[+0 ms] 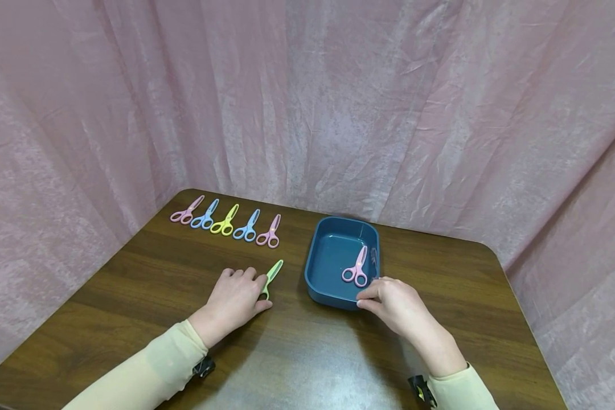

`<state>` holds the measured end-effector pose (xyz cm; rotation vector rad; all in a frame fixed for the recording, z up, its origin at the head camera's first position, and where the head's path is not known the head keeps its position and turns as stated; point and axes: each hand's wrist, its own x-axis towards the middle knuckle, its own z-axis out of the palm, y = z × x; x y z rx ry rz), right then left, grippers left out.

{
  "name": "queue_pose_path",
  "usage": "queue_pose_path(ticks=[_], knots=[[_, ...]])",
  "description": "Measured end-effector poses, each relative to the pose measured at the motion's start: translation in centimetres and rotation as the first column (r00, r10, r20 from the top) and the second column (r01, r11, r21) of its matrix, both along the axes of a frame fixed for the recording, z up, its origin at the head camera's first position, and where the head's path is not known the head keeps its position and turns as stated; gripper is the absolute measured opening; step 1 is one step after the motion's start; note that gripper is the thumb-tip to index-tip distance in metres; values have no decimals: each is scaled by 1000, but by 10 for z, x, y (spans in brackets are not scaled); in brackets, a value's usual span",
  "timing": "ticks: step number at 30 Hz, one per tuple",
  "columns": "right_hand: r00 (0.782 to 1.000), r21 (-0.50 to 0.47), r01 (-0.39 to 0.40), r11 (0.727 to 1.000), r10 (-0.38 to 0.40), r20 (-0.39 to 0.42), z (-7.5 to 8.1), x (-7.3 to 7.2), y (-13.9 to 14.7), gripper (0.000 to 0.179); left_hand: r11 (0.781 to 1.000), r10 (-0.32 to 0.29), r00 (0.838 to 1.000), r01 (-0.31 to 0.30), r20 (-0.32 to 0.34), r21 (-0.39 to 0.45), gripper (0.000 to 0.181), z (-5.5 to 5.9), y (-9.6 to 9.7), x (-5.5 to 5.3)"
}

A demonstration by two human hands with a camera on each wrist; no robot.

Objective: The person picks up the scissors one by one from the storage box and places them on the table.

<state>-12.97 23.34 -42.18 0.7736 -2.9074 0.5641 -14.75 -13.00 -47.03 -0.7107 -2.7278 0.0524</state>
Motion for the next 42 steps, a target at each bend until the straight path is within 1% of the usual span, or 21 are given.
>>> queue_pose_path(ticks=[4,7,10,13,17,21,27,32,37,42], knots=[[1000,0,-4,1000,4,-7,0,0,0,6,1000,0,1000,0,9,-1,51,2,0,6],[1000,1,-1,1000,1,-8,1,0,0,6,1000,-29,999,29,26,2,55,3,-1,12],[1000,0,2,1000,-2,-2,1,0,0,6,998,-63,996,63,65,5,60,4,-1,18],[1000,0,2,1000,-2,1,1,-1,0,6,997,-76,992,77,104,-1,65,4,-2,23],[1000,-3,-2,1000,2,-9,0,-1,0,6,997,-70,986,73,153,-13,66,3,-3,25],[1000,-5,-3,1000,3,-14,0,-1,1,6,997,-65,981,70,182,-20,66,3,-3,25],[1000,-9,-3,1000,3,-10,-1,-1,0,6,997,-53,981,62,185,-44,67,4,-2,25],[1000,-4,0,1000,0,-5,0,-2,0,5,998,-25,984,34,177,-49,69,4,-3,24],[1000,-1,4,1000,-4,-2,-1,-2,1,5,998,-3,988,12,156,-60,69,2,-4,22],[1000,-5,5,1000,-5,4,-1,-1,0,6,997,21,994,-13,111,-76,70,1,-5,22]])
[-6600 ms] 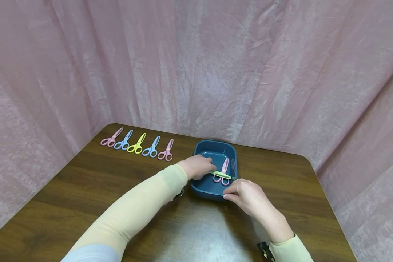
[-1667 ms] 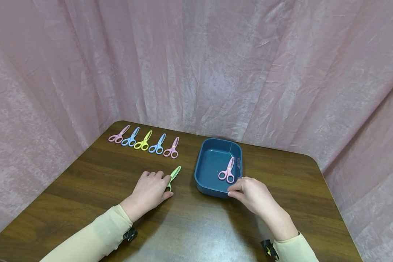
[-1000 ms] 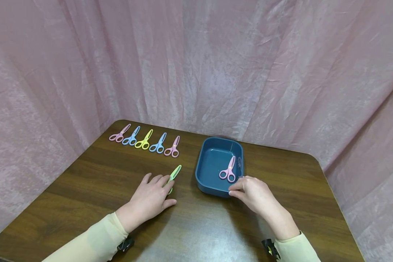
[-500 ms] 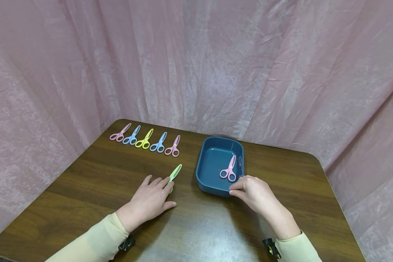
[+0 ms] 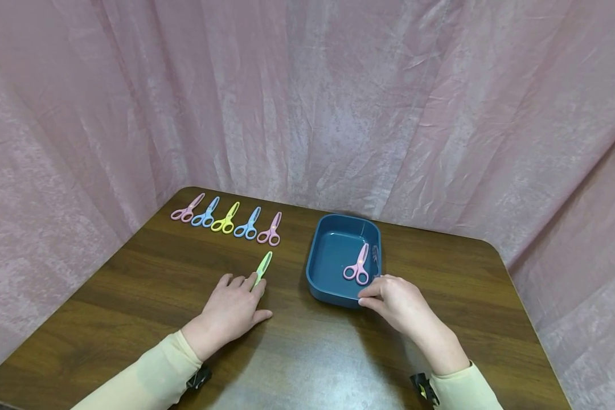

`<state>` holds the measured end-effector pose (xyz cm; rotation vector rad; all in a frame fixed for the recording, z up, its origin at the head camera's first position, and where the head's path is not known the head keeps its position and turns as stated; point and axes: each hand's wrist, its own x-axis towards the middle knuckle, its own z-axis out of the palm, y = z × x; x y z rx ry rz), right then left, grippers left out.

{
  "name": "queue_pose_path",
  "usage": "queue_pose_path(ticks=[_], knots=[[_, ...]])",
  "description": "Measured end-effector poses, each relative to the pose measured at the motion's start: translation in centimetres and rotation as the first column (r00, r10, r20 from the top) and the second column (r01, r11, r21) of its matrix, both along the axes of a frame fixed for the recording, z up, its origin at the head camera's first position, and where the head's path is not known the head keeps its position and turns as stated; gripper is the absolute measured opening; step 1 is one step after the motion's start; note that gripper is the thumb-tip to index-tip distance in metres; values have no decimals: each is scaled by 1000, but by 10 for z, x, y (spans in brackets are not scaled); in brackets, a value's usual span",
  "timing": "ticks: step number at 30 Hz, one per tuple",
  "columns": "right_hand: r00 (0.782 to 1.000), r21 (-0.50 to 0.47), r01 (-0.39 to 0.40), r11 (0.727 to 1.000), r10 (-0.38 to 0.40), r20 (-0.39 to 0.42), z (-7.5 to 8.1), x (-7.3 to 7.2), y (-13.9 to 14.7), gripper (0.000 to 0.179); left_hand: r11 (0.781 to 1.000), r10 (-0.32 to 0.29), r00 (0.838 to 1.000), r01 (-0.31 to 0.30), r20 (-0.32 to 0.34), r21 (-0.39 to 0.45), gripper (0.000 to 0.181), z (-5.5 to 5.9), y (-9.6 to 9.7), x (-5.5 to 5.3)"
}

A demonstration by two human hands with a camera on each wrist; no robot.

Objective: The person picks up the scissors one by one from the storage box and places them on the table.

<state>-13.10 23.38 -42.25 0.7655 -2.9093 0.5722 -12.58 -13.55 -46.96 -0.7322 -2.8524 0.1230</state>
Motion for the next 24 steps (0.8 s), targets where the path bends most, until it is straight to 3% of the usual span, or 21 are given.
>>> queue_pose_path(ticks=[10,24], knots=[[1000,0,3,1000,-3,9,0,1,0,6,1000,16,997,-17,-78,-4,67,1,-2,-4],[1000,-8,-18,1000,17,-14,0,0,1,6,999,41,999,-41,-17,-3,69,1,-3,-6]])
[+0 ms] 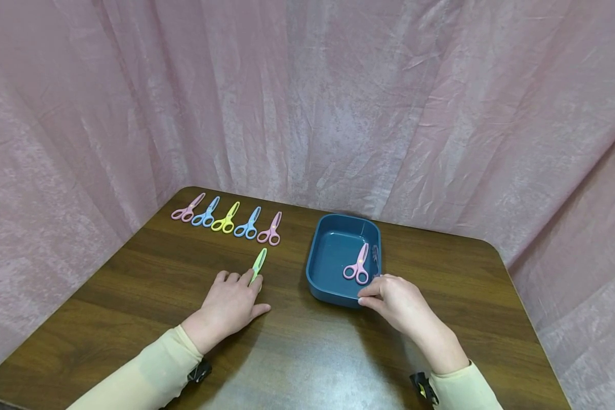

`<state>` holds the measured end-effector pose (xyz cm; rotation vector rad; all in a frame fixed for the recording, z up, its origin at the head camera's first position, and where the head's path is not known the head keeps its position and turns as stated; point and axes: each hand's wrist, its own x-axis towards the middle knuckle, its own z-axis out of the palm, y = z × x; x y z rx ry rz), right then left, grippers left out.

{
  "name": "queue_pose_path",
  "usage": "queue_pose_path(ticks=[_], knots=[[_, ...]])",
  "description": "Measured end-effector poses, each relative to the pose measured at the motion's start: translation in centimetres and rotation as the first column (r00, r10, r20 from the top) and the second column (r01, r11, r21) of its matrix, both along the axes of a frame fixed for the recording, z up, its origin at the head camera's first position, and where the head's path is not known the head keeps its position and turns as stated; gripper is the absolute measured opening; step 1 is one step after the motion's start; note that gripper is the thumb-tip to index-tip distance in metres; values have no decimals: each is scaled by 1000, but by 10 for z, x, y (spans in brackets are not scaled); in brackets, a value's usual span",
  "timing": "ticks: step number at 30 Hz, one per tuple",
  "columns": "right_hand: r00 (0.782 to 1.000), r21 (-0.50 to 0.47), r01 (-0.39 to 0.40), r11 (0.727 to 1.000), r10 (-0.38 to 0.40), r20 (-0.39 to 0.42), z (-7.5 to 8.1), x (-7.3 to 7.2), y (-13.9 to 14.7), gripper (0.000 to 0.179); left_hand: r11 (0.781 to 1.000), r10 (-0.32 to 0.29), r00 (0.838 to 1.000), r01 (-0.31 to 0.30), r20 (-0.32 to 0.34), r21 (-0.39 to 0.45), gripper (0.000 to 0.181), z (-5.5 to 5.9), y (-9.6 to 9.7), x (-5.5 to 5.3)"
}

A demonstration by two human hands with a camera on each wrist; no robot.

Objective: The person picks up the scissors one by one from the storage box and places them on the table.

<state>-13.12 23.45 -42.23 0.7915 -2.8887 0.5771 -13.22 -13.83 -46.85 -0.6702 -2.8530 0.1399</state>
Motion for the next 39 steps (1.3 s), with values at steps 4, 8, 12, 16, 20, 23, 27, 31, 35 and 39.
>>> queue_pose_path(ticks=[4,8,12,16,20,23,27,31,35,39], knots=[[1000,2,1,1000,-1,-3,0,0,1,6,1000,-8,1000,8,-13,16,66,3,0,-1],[1000,0,2,1000,-2,0,0,-1,1,6,999,-22,997,25,-68,36,66,8,2,-2],[1000,-3,8,1000,-8,10,2,-1,1,6,997,-54,987,61,-149,43,68,14,6,-6],[1000,-4,15,1000,-15,16,1,-1,1,6,993,-94,972,108,-214,54,66,21,14,-11],[1000,-2,14,1000,-14,16,0,-1,2,6,985,-133,959,156,-249,76,61,30,28,-15],[1000,1,14,1000,-14,13,-1,-2,2,6,977,-168,948,196,-270,80,59,37,41,-18],[1000,5,-4,1000,4,0,-2,-2,3,6,967,-215,937,244,-275,75,58,46,59,-21],[1000,4,-10,1000,10,5,-2,-3,2,6,960,-244,942,268,-231,78,59,54,74,-21],[1000,2,0,1000,0,29,-1,-3,2,6,958,-263,949,279,-173,71,59,60,87,-21],[999,6,4,1000,-4,39,0,-2,2,6,955,-281,953,290,-113,69,59,63,97,-25]])
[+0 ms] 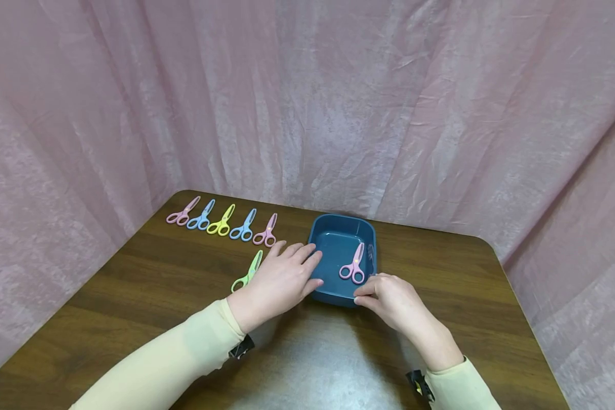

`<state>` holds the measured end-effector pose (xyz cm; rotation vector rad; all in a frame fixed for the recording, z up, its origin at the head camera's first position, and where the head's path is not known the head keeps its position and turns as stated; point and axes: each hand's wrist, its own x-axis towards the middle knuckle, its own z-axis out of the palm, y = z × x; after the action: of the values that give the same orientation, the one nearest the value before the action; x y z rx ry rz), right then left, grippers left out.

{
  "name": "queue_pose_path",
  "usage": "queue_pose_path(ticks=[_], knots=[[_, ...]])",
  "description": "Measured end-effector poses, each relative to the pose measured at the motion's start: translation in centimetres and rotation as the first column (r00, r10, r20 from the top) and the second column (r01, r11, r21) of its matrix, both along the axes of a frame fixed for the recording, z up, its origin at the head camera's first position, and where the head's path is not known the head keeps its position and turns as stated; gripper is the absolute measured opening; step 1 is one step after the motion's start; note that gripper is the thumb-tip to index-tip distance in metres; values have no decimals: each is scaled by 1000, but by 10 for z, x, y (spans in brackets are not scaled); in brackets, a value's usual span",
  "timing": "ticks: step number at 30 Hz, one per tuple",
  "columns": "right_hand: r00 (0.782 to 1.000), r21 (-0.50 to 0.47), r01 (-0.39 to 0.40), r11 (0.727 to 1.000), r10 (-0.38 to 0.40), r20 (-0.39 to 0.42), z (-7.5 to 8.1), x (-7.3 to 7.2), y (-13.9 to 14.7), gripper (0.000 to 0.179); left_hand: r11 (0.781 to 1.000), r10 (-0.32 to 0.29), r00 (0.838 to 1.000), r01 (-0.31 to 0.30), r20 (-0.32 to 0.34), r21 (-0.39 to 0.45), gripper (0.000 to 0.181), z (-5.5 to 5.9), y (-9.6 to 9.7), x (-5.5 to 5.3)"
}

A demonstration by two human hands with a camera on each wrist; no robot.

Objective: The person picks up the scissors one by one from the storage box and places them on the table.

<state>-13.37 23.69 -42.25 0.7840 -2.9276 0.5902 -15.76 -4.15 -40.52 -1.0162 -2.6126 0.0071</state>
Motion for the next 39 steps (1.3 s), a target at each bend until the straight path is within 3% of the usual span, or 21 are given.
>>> queue_pose_path(ticks=[12,21,30,39], knots=[[999,3,-21,1000,21,-41,-1,-1,1,7,995,-69,994,75,89,-73,55,-7,34,-27],[998,7,-31,999,31,-45,-1,-2,2,7,989,-52,980,77,190,-123,55,-10,52,-43],[999,8,-18,1000,18,-31,1,-2,2,6,986,-36,959,79,280,-144,55,-16,67,-55],[999,14,-14,1000,14,-31,0,-1,1,5,976,-46,955,106,294,-192,55,-19,82,-59]])
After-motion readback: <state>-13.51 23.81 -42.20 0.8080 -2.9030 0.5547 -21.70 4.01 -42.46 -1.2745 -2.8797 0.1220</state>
